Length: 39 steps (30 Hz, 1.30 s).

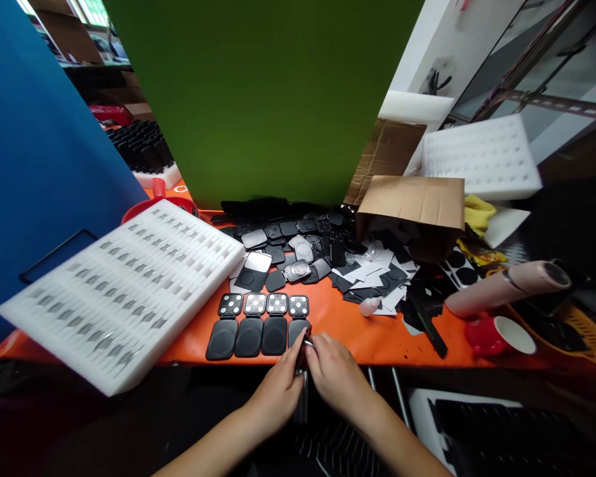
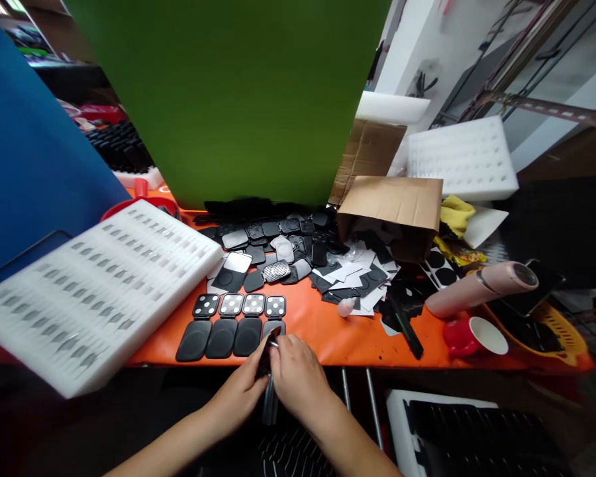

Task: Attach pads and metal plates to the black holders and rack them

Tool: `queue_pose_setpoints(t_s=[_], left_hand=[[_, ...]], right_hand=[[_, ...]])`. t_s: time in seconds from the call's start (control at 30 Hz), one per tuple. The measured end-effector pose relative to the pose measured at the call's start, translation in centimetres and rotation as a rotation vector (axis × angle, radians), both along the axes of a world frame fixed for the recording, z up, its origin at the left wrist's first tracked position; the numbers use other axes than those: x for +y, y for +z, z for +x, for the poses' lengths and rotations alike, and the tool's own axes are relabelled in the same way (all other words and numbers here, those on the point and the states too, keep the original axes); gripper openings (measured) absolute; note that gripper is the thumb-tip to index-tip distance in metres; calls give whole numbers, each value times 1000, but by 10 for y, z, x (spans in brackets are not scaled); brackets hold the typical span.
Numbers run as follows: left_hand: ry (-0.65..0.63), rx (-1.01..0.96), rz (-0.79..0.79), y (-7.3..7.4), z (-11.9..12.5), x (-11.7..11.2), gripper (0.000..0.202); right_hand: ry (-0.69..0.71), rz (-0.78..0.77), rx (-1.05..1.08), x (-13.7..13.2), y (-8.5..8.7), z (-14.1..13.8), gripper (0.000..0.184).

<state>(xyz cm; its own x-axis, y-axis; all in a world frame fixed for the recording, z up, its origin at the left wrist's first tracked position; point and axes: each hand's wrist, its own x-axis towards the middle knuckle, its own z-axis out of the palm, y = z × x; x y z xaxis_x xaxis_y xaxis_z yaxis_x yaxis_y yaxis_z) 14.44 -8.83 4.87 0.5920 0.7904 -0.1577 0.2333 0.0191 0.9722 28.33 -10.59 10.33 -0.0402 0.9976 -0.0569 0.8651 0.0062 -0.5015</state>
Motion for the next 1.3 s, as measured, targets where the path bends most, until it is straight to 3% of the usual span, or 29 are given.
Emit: queue_pose_setpoints(t_s=[0.27, 0.33, 0.43, 0.5, 0.57, 0.8, 0.97, 1.2, 1.3], left_hand=[[2, 14, 87, 14, 4, 1, 54], [23, -51, 7, 16, 7, 2, 51], [94, -187, -243, 19, 9, 4, 53], [133, -225, -418, 19, 8, 6, 57], [133, -222, -494, 18, 7, 9, 62], [117, -48, -77, 5, 4, 6, 66], [93, 37, 66, 9, 3, 5, 58], [67, -80, -18, 16, 6, 5, 57], [140, -186, -183, 16, 8, 4, 53]], right_hand=[[36, -19, 57, 7, 4, 0, 21], [28, -12, 107, 9, 3, -3, 22], [20, -16, 250, 8, 4, -5, 24], [22, -47, 374, 6, 6, -5, 24], [24, -64, 420, 4, 6, -4, 24], [39, 0, 100, -2, 0, -11, 20], [61, 10, 64, -1, 3, -14, 17], [-25, 29, 221, 2, 0, -15, 20], [-82, -49, 546, 5, -9, -12, 24]])
